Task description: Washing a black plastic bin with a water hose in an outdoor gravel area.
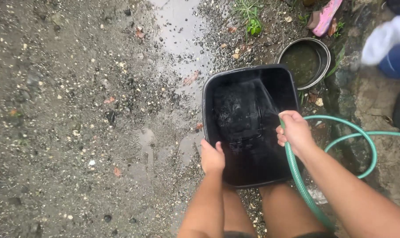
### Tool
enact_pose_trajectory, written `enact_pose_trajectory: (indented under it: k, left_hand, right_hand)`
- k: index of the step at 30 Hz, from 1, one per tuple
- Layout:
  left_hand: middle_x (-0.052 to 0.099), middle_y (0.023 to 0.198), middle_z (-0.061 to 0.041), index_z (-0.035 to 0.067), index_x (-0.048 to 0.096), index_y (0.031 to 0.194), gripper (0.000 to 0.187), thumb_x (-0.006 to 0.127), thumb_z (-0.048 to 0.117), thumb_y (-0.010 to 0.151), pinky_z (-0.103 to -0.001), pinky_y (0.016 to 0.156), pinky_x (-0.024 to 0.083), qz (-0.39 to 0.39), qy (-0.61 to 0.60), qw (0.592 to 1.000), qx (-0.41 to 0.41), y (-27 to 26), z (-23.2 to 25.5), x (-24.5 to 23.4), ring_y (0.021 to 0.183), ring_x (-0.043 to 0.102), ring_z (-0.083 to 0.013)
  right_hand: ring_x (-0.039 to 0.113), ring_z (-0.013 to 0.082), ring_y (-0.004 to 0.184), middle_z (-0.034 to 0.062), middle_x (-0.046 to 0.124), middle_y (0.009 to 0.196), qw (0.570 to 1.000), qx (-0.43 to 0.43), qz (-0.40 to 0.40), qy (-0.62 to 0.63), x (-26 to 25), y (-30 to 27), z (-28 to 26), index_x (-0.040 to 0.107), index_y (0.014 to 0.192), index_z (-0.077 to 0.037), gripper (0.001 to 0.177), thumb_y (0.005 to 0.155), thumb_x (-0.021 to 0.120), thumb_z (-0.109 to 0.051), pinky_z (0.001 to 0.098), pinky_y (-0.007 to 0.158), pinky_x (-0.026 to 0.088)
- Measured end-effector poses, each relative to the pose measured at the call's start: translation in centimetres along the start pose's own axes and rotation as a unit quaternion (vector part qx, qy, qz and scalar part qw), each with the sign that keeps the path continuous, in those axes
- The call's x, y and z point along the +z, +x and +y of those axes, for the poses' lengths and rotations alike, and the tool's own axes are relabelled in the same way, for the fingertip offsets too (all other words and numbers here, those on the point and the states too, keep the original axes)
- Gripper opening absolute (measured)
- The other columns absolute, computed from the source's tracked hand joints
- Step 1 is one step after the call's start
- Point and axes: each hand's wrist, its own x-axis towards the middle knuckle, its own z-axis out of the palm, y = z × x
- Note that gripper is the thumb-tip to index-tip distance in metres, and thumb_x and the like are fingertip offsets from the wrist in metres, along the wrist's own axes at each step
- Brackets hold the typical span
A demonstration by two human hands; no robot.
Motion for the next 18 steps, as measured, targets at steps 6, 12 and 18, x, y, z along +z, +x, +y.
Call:
enact_pose_trajectory:
  k: [6, 12, 18]
  left_hand:
    - [0.067, 0.118, -0.024, 0.003, 0.047, 0.135, 0.042, 0.055, 0.023, 0.099, -0.053, 0.081, 0.055, 0.092, -0.022, 0.995, 0.044, 1.3, -1.8, 2.8, 0.097, 0.067, -0.0452]
    - [0.068, 0.114, -0.025, 0.002, 0.046, 0.136, 0.044, 0.056, 0.022, 0.098, -0.053, 0.078, 0.055, 0.110, -0.005, 0.993, 0.048, 0.9, -1.7, 3.1, 0.094, 0.068, -0.0449]
    - [0.068, 0.116, -0.025, 0.001, 0.047, 0.136, 0.044, 0.056, 0.022, 0.098, -0.051, 0.077, 0.056, 0.127, -0.005, 0.990, 0.056, 1.1, -2.3, 3.9, 0.093, 0.069, -0.0443]
  right_hand:
    - [0.035, 0.0135, 0.041, 0.0058, 0.046, 0.062, 1.000, -0.003, 0.020, -0.005, 0.2, 4.8, 0.9, 0.050, 0.108, -0.016, 0.006, 0.103, 0.048, -0.018, 0.0320, 0.038, 0.031]
    - [0.037, 0.0138, 0.041, 0.0058, 0.045, 0.063, 0.999, -0.032, 0.015, -0.018, 2.2, 10.0, 1.6, 0.050, 0.109, -0.016, 0.007, 0.103, 0.051, -0.020, 0.0328, 0.038, 0.033]
    - [0.037, 0.0153, 0.041, 0.0077, 0.047, 0.063, 0.997, -0.034, 0.002, -0.076, 4.2, 15.6, 2.8, 0.051, 0.110, -0.017, 0.009, 0.101, 0.051, -0.020, 0.0339, 0.037, 0.032]
